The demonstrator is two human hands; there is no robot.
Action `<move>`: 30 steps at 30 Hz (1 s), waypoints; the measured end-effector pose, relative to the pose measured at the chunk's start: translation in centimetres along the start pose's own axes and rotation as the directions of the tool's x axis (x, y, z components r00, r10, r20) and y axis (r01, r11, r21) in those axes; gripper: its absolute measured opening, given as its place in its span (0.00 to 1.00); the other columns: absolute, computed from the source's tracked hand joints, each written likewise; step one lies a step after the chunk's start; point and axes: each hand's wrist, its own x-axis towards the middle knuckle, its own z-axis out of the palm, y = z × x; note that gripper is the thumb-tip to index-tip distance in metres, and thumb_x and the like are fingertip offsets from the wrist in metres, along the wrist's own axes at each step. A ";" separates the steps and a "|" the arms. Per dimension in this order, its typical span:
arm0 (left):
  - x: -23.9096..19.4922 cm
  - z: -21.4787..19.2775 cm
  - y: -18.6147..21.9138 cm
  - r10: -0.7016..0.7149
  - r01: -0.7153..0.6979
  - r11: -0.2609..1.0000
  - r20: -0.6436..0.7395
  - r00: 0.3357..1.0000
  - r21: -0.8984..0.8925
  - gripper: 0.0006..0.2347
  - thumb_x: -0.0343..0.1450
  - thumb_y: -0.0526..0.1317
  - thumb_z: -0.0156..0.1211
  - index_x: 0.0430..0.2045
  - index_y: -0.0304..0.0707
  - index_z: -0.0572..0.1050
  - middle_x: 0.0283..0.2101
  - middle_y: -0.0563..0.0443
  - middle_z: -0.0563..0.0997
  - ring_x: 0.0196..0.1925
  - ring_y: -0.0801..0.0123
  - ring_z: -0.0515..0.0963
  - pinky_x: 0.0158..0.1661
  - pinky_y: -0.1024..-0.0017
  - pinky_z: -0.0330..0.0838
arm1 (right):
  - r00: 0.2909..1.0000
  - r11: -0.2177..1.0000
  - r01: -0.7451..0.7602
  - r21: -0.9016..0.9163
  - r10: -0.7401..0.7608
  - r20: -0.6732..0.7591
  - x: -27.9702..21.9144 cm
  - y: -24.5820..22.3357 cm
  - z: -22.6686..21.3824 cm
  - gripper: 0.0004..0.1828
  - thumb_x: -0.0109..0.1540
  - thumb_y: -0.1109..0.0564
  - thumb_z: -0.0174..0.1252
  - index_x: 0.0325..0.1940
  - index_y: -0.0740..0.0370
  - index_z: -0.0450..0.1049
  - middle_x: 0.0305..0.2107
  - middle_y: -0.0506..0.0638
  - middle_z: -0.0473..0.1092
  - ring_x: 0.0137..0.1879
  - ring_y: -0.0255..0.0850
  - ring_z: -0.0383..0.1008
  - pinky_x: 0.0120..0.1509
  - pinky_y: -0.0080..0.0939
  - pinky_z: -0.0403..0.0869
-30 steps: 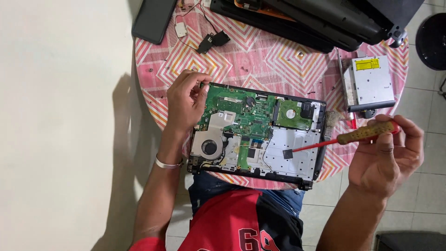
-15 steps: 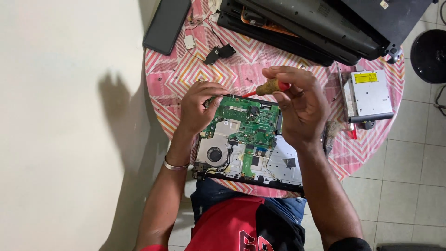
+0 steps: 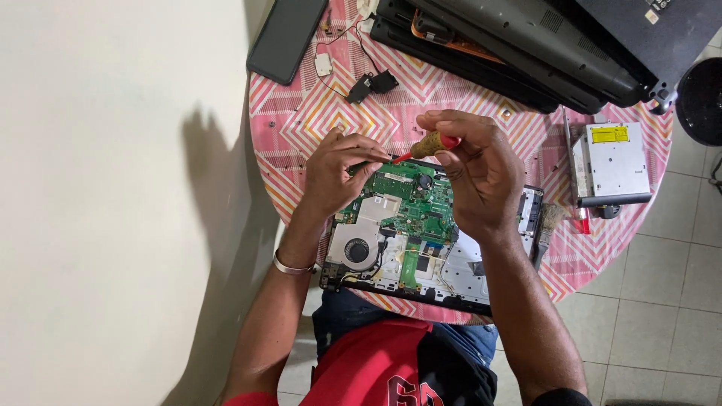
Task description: The person uses a screwdriver to remove screws from a disassembled laptop placed on a table, then picks up the laptop's bottom cover, briefly inspects it, and sets it aside. The person continues to remove additional screws from the laptop's internal components.
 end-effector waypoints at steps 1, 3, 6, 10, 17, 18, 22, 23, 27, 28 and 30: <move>0.0 0.0 0.0 0.002 -0.002 1.000 -0.001 1.000 0.000 0.04 0.71 0.37 0.69 0.37 0.51 0.85 0.46 0.61 0.85 0.51 0.72 0.83 0.64 0.52 0.64 | 1.000 1.000 0.002 -0.001 -0.002 0.000 0.0 0.0 0.0 0.10 0.75 0.57 0.48 0.57 0.65 0.65 0.53 0.64 0.69 0.66 0.59 0.74 0.64 0.51 0.83; -0.1 0.1 0.0 -0.001 0.001 0.999 0.000 1.000 0.034 0.05 0.71 0.37 0.70 0.37 0.51 0.85 0.46 0.62 0.85 0.52 0.72 0.82 0.65 0.53 0.63 | 1.000 1.000 0.020 -0.017 -0.020 0.019 0.1 -0.1 0.0 0.08 0.75 0.61 0.47 0.57 0.68 0.64 0.53 0.67 0.69 0.63 0.60 0.75 0.61 0.50 0.85; 1.0 -2.3 2.8 0.020 -0.029 0.985 -0.052 0.998 -0.173 0.03 0.71 0.34 0.66 0.32 0.43 0.85 0.39 0.54 0.86 0.36 0.59 0.80 0.43 0.68 0.68 | 0.998 0.999 0.042 0.016 -0.041 -0.041 -0.1 1.0 -0.3 0.11 0.72 0.66 0.50 0.56 0.77 0.65 0.53 0.71 0.67 0.63 0.63 0.74 0.63 0.56 0.76; 1.0 -2.3 3.0 0.001 -0.013 0.982 -0.063 0.998 -0.188 0.03 0.71 0.33 0.65 0.32 0.43 0.85 0.39 0.54 0.86 0.35 0.60 0.78 0.42 0.70 0.67 | 0.998 0.998 0.051 0.026 -0.051 -0.030 -0.1 1.0 -0.6 0.11 0.72 0.65 0.49 0.56 0.78 0.65 0.52 0.72 0.67 0.61 0.62 0.74 0.62 0.57 0.77; 1.2 -2.4 2.7 0.060 -0.068 0.984 -0.052 0.997 -0.167 0.04 0.71 0.33 0.65 0.33 0.43 0.85 0.39 0.54 0.86 0.38 0.60 0.81 0.44 0.68 0.67 | 0.998 0.998 0.061 0.019 -0.061 -0.010 -0.2 1.0 -0.6 0.10 0.71 0.66 0.50 0.55 0.77 0.65 0.52 0.72 0.68 0.60 0.60 0.75 0.63 0.56 0.76; 1.2 -2.4 2.7 0.072 -0.079 0.984 -0.050 0.996 -0.163 0.03 0.71 0.33 0.65 0.33 0.42 0.85 0.39 0.54 0.86 0.38 0.60 0.82 0.45 0.69 0.67 | 0.998 0.998 0.062 0.025 -0.061 -0.011 -0.1 1.0 -0.5 0.10 0.71 0.66 0.50 0.56 0.76 0.65 0.52 0.71 0.68 0.60 0.60 0.75 0.63 0.55 0.76; 1.1 -2.4 2.9 0.065 -0.076 0.984 -0.071 0.995 -0.164 0.04 0.71 0.33 0.65 0.33 0.43 0.85 0.38 0.54 0.86 0.36 0.60 0.81 0.42 0.69 0.66 | 0.998 0.998 0.067 0.017 -0.067 -0.018 0.0 0.8 -0.4 0.10 0.71 0.66 0.50 0.55 0.77 0.66 0.51 0.71 0.68 0.61 0.60 0.75 0.65 0.54 0.75; 1.1 -2.4 2.8 0.064 -0.074 0.984 -0.068 0.996 -0.161 0.04 0.71 0.33 0.65 0.33 0.43 0.85 0.38 0.54 0.86 0.36 0.61 0.81 0.43 0.69 0.67 | 0.997 0.997 0.071 0.017 -0.071 -0.018 0.0 0.8 -0.4 0.10 0.70 0.67 0.51 0.55 0.77 0.66 0.52 0.71 0.69 0.62 0.60 0.75 0.65 0.54 0.75; 1.1 -2.3 2.7 0.073 -0.084 0.985 -0.076 0.994 -0.154 0.04 0.71 0.33 0.65 0.33 0.43 0.85 0.38 0.54 0.86 0.36 0.62 0.82 0.43 0.70 0.67 | 0.997 0.997 0.076 0.008 -0.076 -0.015 0.0 0.9 -0.3 0.10 0.70 0.68 0.51 0.54 0.77 0.67 0.51 0.71 0.69 0.62 0.61 0.74 0.65 0.54 0.74; 1.2 -2.4 2.8 0.074 -0.086 0.985 -0.078 0.994 -0.152 0.04 0.71 0.33 0.65 0.33 0.43 0.85 0.38 0.54 0.86 0.36 0.62 0.82 0.43 0.70 0.67 | 0.997 0.997 0.078 0.008 -0.078 -0.015 0.1 0.8 -0.3 0.10 0.70 0.68 0.51 0.54 0.77 0.67 0.51 0.71 0.69 0.62 0.61 0.74 0.65 0.54 0.74; 1.2 -2.6 3.0 0.079 -0.088 0.985 -0.070 0.994 -0.146 0.04 0.71 0.32 0.65 0.32 0.42 0.85 0.37 0.55 0.86 0.36 0.64 0.83 0.43 0.70 0.67 | 0.998 0.998 0.066 0.019 -0.066 -0.005 0.2 0.6 -0.2 0.09 0.70 0.68 0.50 0.54 0.77 0.68 0.51 0.70 0.70 0.61 0.60 0.75 0.64 0.54 0.75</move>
